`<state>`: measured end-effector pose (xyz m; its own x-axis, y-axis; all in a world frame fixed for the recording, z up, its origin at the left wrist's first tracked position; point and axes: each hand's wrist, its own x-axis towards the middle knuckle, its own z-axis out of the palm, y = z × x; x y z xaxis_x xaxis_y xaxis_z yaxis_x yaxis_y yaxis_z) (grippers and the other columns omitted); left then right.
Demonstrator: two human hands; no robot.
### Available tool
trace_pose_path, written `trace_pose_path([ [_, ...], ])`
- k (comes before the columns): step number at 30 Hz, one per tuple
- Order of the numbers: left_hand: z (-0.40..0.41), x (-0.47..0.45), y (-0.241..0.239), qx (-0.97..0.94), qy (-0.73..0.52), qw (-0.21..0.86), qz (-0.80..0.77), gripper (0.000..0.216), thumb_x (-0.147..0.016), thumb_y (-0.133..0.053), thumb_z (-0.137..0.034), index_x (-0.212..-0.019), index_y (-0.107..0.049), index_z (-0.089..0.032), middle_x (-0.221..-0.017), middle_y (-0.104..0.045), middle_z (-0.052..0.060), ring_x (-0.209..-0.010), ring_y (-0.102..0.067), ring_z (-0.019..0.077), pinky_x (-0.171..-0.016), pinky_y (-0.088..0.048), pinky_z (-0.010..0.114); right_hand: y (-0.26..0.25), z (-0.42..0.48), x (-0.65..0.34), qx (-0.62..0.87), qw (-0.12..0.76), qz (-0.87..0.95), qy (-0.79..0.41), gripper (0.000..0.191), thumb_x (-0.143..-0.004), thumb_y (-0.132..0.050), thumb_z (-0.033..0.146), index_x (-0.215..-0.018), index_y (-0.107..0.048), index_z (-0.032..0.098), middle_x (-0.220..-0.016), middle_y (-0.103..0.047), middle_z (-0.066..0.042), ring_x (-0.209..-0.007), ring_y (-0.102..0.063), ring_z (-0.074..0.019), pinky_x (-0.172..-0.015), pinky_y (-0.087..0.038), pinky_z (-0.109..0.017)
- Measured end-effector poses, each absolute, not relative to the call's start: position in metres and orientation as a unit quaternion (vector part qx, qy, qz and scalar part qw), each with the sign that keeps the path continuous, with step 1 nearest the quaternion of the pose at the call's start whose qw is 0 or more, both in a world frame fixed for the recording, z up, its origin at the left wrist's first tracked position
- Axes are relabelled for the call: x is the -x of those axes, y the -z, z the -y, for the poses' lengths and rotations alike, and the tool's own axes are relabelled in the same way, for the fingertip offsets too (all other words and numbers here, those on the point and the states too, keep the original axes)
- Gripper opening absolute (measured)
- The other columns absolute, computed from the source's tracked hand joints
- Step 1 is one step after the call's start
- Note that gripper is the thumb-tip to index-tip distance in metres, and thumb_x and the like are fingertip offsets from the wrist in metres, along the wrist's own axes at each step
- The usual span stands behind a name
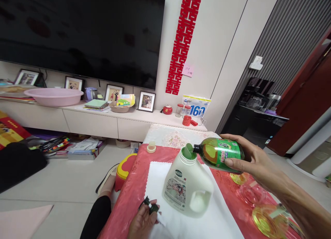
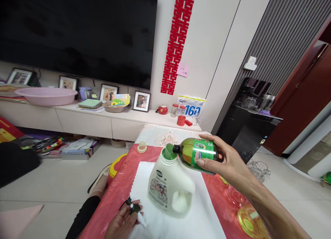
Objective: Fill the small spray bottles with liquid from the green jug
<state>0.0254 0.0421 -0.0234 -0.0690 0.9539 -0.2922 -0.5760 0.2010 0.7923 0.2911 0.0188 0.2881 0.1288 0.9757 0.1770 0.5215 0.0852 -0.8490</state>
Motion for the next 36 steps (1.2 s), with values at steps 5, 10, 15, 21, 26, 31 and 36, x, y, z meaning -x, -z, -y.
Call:
trace_pose_path([
  [5, -0.042, -0.026, 0.02, -0.211, -0.591, 0.648, -0.432, 0.068, -0.038, -0.096, -0.055, -0.09, -0.075, -0.016, -0.078, -0.078, 0.008, -0.067, -0.071, 0.0211, -0.058, -0.053, 0.026, -0.292, -0.017, -0.289, 0.629, 0.413, 0.592, -0.287, 0.076, -0.068, -0.084, 0.057, -0.132, -0.053, 0.031, -0.118, -0.066, -0.006, -0.1, -0.064, -0.024, -0.074, -0.057, -0.028],
  [10, -0.042, -0.027, 0.021, -0.21, -0.595, 0.647, -0.427, 0.066, -0.039, -0.096, -0.054, -0.088, -0.075, -0.016, -0.078, -0.078, 0.008, -0.067, -0.07, 0.0205, -0.058, -0.053, 0.026, -0.291, -0.021, -0.293, 0.623, 0.417, 0.599, -0.282, 0.077, -0.067, -0.085, 0.057, -0.132, -0.053, 0.032, -0.118, -0.065, -0.006, -0.1, -0.064, -0.0234, -0.072, -0.057, -0.026],
  [15, -0.042, -0.028, 0.023, -0.205, -0.599, 0.639, -0.436, 0.066, -0.037, -0.096, -0.055, -0.087, -0.075, -0.017, -0.082, -0.077, 0.008, -0.067, -0.07, 0.0205, -0.058, -0.053, 0.026, -0.294, -0.021, -0.292, 0.627, 0.41, 0.595, -0.291, 0.078, -0.066, -0.086, 0.056, -0.132, -0.053, 0.032, -0.119, -0.065, -0.006, -0.101, -0.065, -0.0236, -0.073, -0.058, -0.027],
  [21, -0.042, -0.028, 0.022, -0.201, -0.598, 0.639, -0.44, 0.068, -0.036, -0.096, -0.054, -0.089, -0.075, -0.016, -0.081, -0.077, 0.009, -0.067, -0.07, 0.0212, -0.058, -0.053, 0.027, -0.298, -0.02, -0.288, 0.622, 0.41, 0.605, -0.281, 0.078, -0.066, -0.086, 0.056, -0.132, -0.054, 0.03, -0.119, -0.066, -0.006, -0.099, -0.065, -0.0235, -0.071, -0.058, -0.027],
  [26, -0.042, -0.026, 0.019, -0.213, -0.593, 0.646, -0.431, 0.067, -0.038, -0.096, -0.055, -0.089, -0.075, -0.017, -0.079, -0.078, 0.009, -0.068, -0.071, 0.0215, -0.058, -0.052, 0.026, -0.301, -0.022, -0.288, 0.624, 0.399, 0.618, -0.263, 0.078, -0.066, -0.086, 0.055, -0.133, -0.054, 0.032, -0.122, -0.065, -0.005, -0.096, -0.065, -0.0212, -0.066, -0.055, -0.024],
  [31, -0.042, -0.025, 0.02, -0.205, -0.593, 0.653, -0.425, 0.064, -0.039, -0.096, -0.051, -0.089, -0.076, -0.017, -0.078, -0.078, 0.008, -0.068, -0.071, 0.021, -0.059, -0.053, 0.025, -0.301, -0.024, -0.293, 0.621, 0.389, 0.626, -0.268, 0.078, -0.067, -0.085, 0.054, -0.134, -0.053, 0.033, -0.122, -0.065, -0.004, -0.1, -0.064, -0.0212, -0.073, -0.056, -0.024],
  [36, -0.042, -0.025, 0.023, -0.205, -0.591, 0.65, -0.431, 0.063, -0.04, -0.096, -0.051, -0.089, -0.075, -0.017, -0.08, -0.078, 0.009, -0.071, -0.072, 0.0225, -0.059, -0.054, 0.026, -0.302, -0.025, -0.294, 0.621, 0.377, 0.632, -0.269, 0.076, -0.068, -0.085, 0.054, -0.135, -0.053, 0.035, -0.128, -0.063, -0.002, -0.106, -0.064, -0.0216, -0.083, -0.057, -0.026],
])
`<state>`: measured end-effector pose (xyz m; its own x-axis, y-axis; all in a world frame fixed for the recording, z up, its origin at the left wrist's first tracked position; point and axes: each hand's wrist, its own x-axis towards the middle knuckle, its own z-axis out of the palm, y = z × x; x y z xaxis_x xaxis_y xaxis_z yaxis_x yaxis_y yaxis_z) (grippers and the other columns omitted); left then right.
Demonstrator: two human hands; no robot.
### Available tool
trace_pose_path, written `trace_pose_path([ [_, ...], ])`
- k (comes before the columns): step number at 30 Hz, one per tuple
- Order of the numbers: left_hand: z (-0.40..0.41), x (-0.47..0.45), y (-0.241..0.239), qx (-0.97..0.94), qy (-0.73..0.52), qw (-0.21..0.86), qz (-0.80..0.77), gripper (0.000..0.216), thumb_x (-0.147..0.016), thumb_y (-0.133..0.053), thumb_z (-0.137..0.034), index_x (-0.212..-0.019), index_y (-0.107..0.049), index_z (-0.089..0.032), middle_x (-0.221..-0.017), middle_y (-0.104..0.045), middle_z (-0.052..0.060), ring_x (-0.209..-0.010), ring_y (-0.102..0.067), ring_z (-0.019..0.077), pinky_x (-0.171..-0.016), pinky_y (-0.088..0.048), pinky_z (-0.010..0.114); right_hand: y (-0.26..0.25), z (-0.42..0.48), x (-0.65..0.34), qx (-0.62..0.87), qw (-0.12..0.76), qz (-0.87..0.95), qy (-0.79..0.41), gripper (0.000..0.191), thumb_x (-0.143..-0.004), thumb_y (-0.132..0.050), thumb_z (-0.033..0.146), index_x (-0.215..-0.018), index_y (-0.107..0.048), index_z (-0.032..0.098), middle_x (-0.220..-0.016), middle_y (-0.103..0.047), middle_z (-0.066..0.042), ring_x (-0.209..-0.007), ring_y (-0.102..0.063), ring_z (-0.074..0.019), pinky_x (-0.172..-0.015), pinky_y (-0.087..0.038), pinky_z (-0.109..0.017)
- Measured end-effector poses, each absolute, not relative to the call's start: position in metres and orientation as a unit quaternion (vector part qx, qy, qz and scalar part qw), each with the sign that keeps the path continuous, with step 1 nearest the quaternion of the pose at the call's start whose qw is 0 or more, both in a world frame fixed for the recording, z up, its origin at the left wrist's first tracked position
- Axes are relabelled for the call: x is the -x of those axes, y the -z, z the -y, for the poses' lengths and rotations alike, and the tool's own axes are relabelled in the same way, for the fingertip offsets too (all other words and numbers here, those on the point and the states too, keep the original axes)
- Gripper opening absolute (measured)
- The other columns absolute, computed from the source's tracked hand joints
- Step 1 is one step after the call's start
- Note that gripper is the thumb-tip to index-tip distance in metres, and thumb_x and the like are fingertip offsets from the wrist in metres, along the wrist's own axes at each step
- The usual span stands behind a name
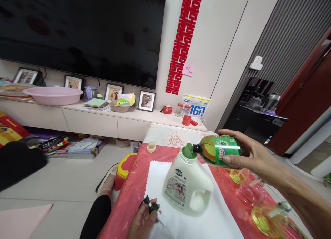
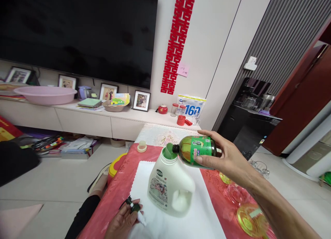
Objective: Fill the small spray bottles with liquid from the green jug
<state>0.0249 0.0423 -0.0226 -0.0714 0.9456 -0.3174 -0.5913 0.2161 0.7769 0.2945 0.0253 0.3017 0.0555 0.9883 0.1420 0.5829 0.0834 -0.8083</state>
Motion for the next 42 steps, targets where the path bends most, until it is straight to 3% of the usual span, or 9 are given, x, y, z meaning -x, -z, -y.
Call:
trace_pose_path([
  [16, -0.041, -0.026, 0.021, -0.219, -0.588, 0.646, -0.435, 0.066, -0.041, -0.095, -0.056, -0.091, -0.075, -0.017, -0.08, -0.078, 0.009, -0.07, -0.071, 0.0218, -0.06, -0.053, 0.026, -0.314, -0.024, -0.284, 0.626, 0.361, 0.636, -0.269, 0.082, -0.067, -0.085, 0.054, -0.137, -0.05, 0.029, -0.127, -0.063, -0.008, -0.107, -0.064, -0.0287, -0.088, -0.059, -0.04],
  [27, -0.039, -0.024, 0.017, -0.235, -0.588, 0.645, -0.428, 0.067, -0.044, -0.094, -0.057, -0.093, -0.075, -0.016, -0.082, -0.078, 0.009, -0.071, -0.071, 0.0212, -0.061, -0.052, 0.025, -0.318, -0.026, -0.279, 0.629, 0.353, 0.638, -0.27, 0.079, -0.067, -0.085, 0.055, -0.134, -0.051, 0.033, -0.127, -0.063, -0.005, -0.108, -0.063, -0.0266, -0.086, -0.059, -0.035],
  [42, -0.039, -0.026, 0.01, -0.207, -0.589, 0.646, -0.439, 0.063, -0.04, -0.095, -0.05, -0.089, -0.074, -0.016, -0.08, -0.077, 0.01, -0.071, -0.07, 0.0231, -0.06, -0.051, 0.028, -0.327, -0.027, -0.275, 0.636, 0.326, 0.664, -0.221, 0.079, -0.067, -0.084, 0.057, -0.135, -0.053, 0.032, -0.128, -0.063, -0.007, -0.106, -0.064, -0.0297, -0.089, -0.057, -0.043],
])
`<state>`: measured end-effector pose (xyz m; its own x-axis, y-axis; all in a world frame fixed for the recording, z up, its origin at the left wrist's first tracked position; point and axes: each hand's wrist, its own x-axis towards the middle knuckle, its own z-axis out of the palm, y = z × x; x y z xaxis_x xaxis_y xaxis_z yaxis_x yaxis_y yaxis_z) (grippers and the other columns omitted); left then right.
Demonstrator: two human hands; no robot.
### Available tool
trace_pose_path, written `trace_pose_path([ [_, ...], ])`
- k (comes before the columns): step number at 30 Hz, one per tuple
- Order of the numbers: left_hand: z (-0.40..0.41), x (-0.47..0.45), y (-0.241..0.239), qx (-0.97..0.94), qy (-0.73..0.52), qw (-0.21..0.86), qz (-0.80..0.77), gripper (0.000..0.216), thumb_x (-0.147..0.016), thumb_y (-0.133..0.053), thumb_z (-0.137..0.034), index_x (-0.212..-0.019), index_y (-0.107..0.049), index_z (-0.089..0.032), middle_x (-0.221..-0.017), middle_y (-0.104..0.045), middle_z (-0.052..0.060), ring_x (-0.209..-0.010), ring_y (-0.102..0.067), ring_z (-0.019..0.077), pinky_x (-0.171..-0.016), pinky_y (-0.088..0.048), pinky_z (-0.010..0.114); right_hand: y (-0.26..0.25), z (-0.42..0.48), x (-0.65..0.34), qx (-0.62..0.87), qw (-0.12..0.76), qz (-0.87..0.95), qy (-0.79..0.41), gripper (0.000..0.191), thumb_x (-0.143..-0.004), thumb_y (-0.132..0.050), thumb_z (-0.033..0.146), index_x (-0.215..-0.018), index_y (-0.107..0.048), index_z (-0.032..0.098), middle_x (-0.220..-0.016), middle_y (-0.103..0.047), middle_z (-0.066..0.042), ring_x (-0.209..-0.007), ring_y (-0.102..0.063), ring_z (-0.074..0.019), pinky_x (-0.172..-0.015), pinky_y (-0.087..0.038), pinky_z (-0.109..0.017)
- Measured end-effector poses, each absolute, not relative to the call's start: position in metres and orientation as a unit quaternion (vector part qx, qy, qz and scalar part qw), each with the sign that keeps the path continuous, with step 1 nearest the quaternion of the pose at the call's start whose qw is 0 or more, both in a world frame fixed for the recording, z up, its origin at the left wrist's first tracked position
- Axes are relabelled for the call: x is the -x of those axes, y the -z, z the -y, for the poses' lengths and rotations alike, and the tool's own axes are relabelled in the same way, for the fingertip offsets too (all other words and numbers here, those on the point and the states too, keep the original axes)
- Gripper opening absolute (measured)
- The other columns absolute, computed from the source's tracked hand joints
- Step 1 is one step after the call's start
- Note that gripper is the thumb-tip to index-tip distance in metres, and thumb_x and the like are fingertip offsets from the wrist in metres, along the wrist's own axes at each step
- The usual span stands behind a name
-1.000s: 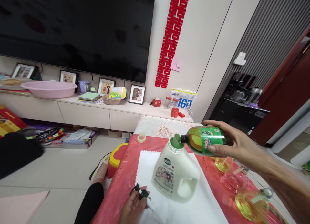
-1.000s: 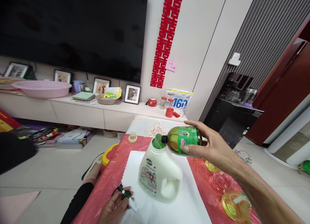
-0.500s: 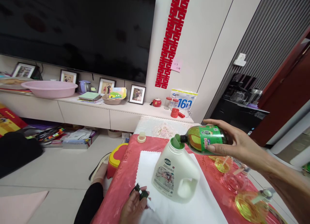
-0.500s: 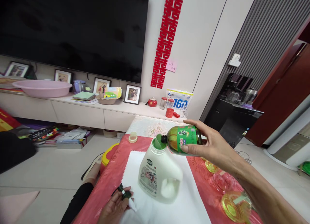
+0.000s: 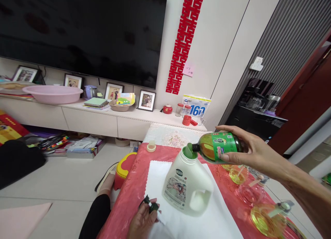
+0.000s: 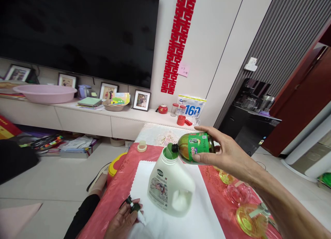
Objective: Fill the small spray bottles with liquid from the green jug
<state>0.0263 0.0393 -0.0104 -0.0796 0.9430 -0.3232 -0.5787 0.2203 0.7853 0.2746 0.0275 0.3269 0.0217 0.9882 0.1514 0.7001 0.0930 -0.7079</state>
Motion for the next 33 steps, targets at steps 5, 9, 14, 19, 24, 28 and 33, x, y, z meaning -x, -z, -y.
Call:
trace_pose_path([
  [5, -0.04, -0.027, 0.011, -0.207, -0.59, 0.641, -0.445, 0.061, -0.04, -0.095, -0.048, -0.087, -0.075, -0.016, -0.081, -0.077, 0.01, -0.071, -0.07, 0.0237, -0.059, -0.051, 0.028, -0.33, -0.028, -0.275, 0.643, 0.309, 0.666, -0.22, 0.082, -0.067, -0.084, 0.058, -0.137, -0.051, 0.034, -0.13, -0.062, -0.006, -0.107, -0.064, -0.0296, -0.089, -0.057, -0.042],
  [9, -0.04, -0.027, 0.012, -0.207, -0.594, 0.642, -0.437, 0.062, -0.04, -0.095, -0.049, -0.089, -0.075, -0.016, -0.078, -0.077, 0.009, -0.07, -0.07, 0.0225, -0.059, -0.052, 0.027, -0.332, -0.031, -0.276, 0.641, 0.292, 0.676, -0.217, 0.08, -0.067, -0.083, 0.058, -0.137, -0.05, 0.036, -0.128, -0.063, -0.004, -0.107, -0.063, -0.0288, -0.089, -0.056, -0.043],
  [14, -0.04, -0.026, 0.011, -0.213, -0.588, 0.641, -0.444, 0.064, -0.04, -0.096, -0.048, -0.09, -0.074, -0.015, -0.08, -0.077, 0.01, -0.07, -0.07, 0.0231, -0.058, -0.051, 0.027, -0.336, -0.036, -0.277, 0.637, 0.257, 0.7, -0.195, 0.077, -0.068, -0.083, 0.057, -0.136, -0.051, 0.039, -0.128, -0.063, -0.002, -0.108, -0.063, -0.0298, -0.092, -0.055, -0.048],
  [19, -0.04, -0.027, 0.008, -0.206, -0.586, 0.647, -0.442, 0.061, -0.038, -0.096, -0.047, -0.087, -0.074, -0.016, -0.078, -0.077, 0.009, -0.069, -0.07, 0.0239, -0.06, -0.052, 0.029, -0.345, -0.042, -0.272, 0.628, 0.24, 0.716, -0.19, 0.078, -0.066, -0.084, 0.054, -0.136, -0.054, 0.036, -0.126, -0.065, -0.004, -0.107, -0.065, -0.0325, -0.092, -0.056, -0.05],
  [24, -0.041, -0.025, 0.013, -0.209, -0.588, 0.652, -0.431, 0.063, -0.039, -0.096, -0.051, -0.088, -0.074, -0.017, -0.079, -0.077, 0.009, -0.069, -0.071, 0.0233, -0.06, -0.053, 0.029, -0.353, -0.045, -0.268, 0.615, 0.216, 0.739, -0.169, 0.077, -0.065, -0.083, 0.055, -0.134, -0.058, 0.033, -0.13, -0.063, -0.007, -0.106, -0.065, -0.0338, -0.079, -0.061, -0.043],
  [28, -0.041, -0.024, 0.02, -0.221, -0.585, 0.653, -0.429, 0.065, -0.042, -0.095, -0.055, -0.092, -0.075, -0.017, -0.081, -0.079, 0.01, -0.072, -0.072, 0.0235, -0.061, -0.053, 0.028, -0.359, -0.049, -0.266, 0.615, 0.191, 0.746, -0.17, 0.075, -0.065, -0.083, 0.052, -0.134, -0.059, 0.034, -0.129, -0.064, -0.006, -0.102, -0.067, -0.0312, -0.07, -0.061, -0.037],
  [33, -0.041, -0.025, 0.021, -0.222, -0.592, 0.649, -0.424, 0.066, -0.042, -0.095, -0.056, -0.092, -0.075, -0.017, -0.081, -0.079, 0.01, -0.071, -0.071, 0.0234, -0.06, -0.054, 0.028, -0.366, -0.057, -0.264, 0.597, 0.158, 0.77, -0.16, 0.073, -0.066, -0.083, 0.046, -0.134, -0.057, 0.036, -0.126, -0.065, -0.002, -0.104, -0.066, -0.0288, -0.077, -0.06, -0.036],
])
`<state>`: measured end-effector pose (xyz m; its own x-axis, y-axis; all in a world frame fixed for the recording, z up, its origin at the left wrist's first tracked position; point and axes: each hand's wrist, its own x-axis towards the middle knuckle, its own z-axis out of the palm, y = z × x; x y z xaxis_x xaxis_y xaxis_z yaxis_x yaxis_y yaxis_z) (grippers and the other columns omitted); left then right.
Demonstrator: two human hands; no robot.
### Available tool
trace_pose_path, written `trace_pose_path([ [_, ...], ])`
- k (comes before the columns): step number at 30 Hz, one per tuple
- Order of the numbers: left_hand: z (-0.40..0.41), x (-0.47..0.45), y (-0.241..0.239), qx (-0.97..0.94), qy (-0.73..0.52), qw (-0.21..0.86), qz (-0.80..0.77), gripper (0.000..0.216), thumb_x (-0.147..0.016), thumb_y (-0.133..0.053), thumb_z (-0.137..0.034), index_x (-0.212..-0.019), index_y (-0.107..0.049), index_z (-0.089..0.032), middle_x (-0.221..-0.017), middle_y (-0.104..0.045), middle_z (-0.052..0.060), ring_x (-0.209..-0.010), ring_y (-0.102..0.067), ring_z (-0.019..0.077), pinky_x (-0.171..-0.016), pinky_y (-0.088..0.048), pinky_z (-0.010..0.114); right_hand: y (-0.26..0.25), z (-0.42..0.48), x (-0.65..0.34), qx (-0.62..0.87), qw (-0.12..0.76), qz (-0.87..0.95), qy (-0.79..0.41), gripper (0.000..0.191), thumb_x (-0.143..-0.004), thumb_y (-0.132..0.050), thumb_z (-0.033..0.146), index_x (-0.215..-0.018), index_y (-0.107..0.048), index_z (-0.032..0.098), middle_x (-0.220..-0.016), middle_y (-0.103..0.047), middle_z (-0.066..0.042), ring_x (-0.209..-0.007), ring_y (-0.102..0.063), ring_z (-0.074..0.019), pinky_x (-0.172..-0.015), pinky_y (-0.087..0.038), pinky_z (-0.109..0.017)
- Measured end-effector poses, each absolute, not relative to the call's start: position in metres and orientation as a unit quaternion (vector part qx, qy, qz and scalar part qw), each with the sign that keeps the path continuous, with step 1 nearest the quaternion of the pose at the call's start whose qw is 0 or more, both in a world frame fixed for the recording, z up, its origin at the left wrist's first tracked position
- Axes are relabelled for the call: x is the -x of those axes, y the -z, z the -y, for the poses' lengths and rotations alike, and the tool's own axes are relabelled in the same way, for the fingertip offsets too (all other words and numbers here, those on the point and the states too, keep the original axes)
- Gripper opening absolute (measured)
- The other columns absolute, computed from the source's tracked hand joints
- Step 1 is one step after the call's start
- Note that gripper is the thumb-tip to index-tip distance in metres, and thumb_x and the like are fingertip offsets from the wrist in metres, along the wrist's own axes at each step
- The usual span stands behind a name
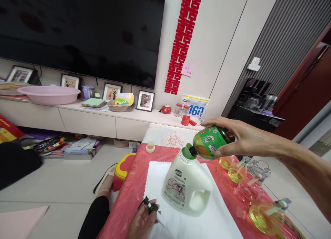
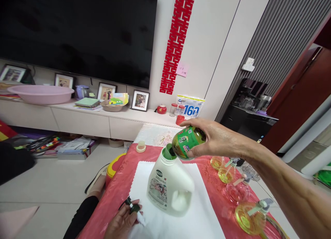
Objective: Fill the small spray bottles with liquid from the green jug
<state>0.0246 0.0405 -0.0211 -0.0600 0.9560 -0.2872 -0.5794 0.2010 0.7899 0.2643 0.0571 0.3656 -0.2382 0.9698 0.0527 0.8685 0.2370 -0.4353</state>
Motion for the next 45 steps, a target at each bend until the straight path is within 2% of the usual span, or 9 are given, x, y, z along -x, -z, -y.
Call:
trace_pose_path([
  [4, -0.04, -0.024, 0.02, -0.222, -0.593, 0.648, -0.423, 0.066, -0.043, -0.094, -0.056, -0.092, -0.075, -0.017, -0.08, -0.078, 0.01, -0.072, -0.071, 0.0237, -0.06, -0.054, 0.029, -0.369, -0.062, -0.26, 0.57, 0.143, 0.797, -0.139, 0.072, -0.064, -0.084, 0.041, -0.132, -0.06, 0.036, -0.13, -0.062, 0.0, -0.112, -0.062, -0.0291, -0.087, -0.058, -0.036],
  [12, -0.041, -0.026, 0.022, -0.206, -0.596, 0.648, -0.427, 0.066, -0.038, -0.096, -0.054, -0.089, -0.074, -0.017, -0.079, -0.078, 0.009, -0.069, -0.071, 0.0209, -0.058, -0.054, 0.026, -0.38, -0.07, -0.241, 0.54, 0.06, 0.833, -0.105, 0.072, -0.071, -0.078, 0.04, -0.138, -0.054, 0.027, -0.129, -0.059, -0.005, -0.113, -0.059, -0.0273, -0.092, -0.053, -0.037],
  [17, -0.041, -0.026, 0.02, -0.205, -0.596, 0.644, -0.434, 0.066, -0.038, -0.096, -0.053, -0.089, -0.075, -0.016, -0.078, -0.079, 0.009, -0.067, -0.071, 0.021, -0.057, -0.054, 0.026, -0.382, -0.072, -0.236, 0.509, 0.026, 0.857, -0.07, 0.072, -0.073, -0.075, 0.03, -0.14, -0.051, 0.025, -0.13, -0.055, -0.006, -0.111, -0.058, -0.0234, -0.091, -0.051, -0.035],
  [25, -0.04, -0.025, 0.019, -0.205, -0.594, 0.652, -0.424, 0.064, -0.039, -0.097, -0.052, -0.089, -0.075, -0.018, -0.078, -0.078, 0.007, -0.069, -0.071, 0.021, -0.059, -0.055, 0.027, -0.378, -0.065, -0.232, 0.463, 0.016, 0.886, -0.012, 0.074, -0.071, -0.078, 0.023, -0.14, -0.052, 0.025, -0.135, -0.051, -0.007, -0.121, -0.052, -0.0253, -0.102, -0.048, -0.039],
  [32, -0.041, -0.024, 0.022, -0.216, -0.594, 0.645, -0.43, 0.065, -0.039, -0.096, -0.052, -0.09, -0.075, -0.018, -0.079, -0.078, 0.008, -0.07, -0.072, 0.0222, -0.059, -0.055, 0.027, -0.382, -0.071, -0.228, 0.463, 0.012, 0.886, -0.011, 0.076, -0.066, -0.079, 0.017, -0.138, -0.055, 0.022, -0.13, -0.055, -0.01, -0.117, -0.056, -0.0286, -0.1, -0.049, -0.044],
  [40, -0.039, -0.024, 0.017, -0.219, -0.593, 0.641, -0.435, 0.066, -0.038, -0.097, -0.052, -0.09, -0.075, -0.018, -0.079, -0.079, 0.008, -0.069, -0.072, 0.0219, -0.058, -0.055, 0.027, -0.378, -0.073, -0.245, 0.477, 0.063, 0.874, -0.07, 0.075, -0.072, -0.078, 0.031, -0.141, -0.051, 0.023, -0.134, -0.055, -0.007, -0.12, -0.055, -0.0273, -0.103, -0.049, -0.043],
  [45, -0.038, -0.017, 0.006, -0.215, -0.577, 0.67, -0.415, 0.06, -0.043, -0.098, -0.043, -0.092, -0.076, -0.018, -0.086, -0.078, 0.006, -0.077, -0.072, 0.02, -0.065, -0.057, 0.025, -0.354, -0.044, -0.281, 0.54, 0.208, 0.81, -0.094, 0.074, -0.072, -0.081, 0.04, -0.14, -0.052, 0.036, -0.14, -0.054, -0.002, -0.121, -0.058, -0.028, -0.1, -0.053, -0.042],
])
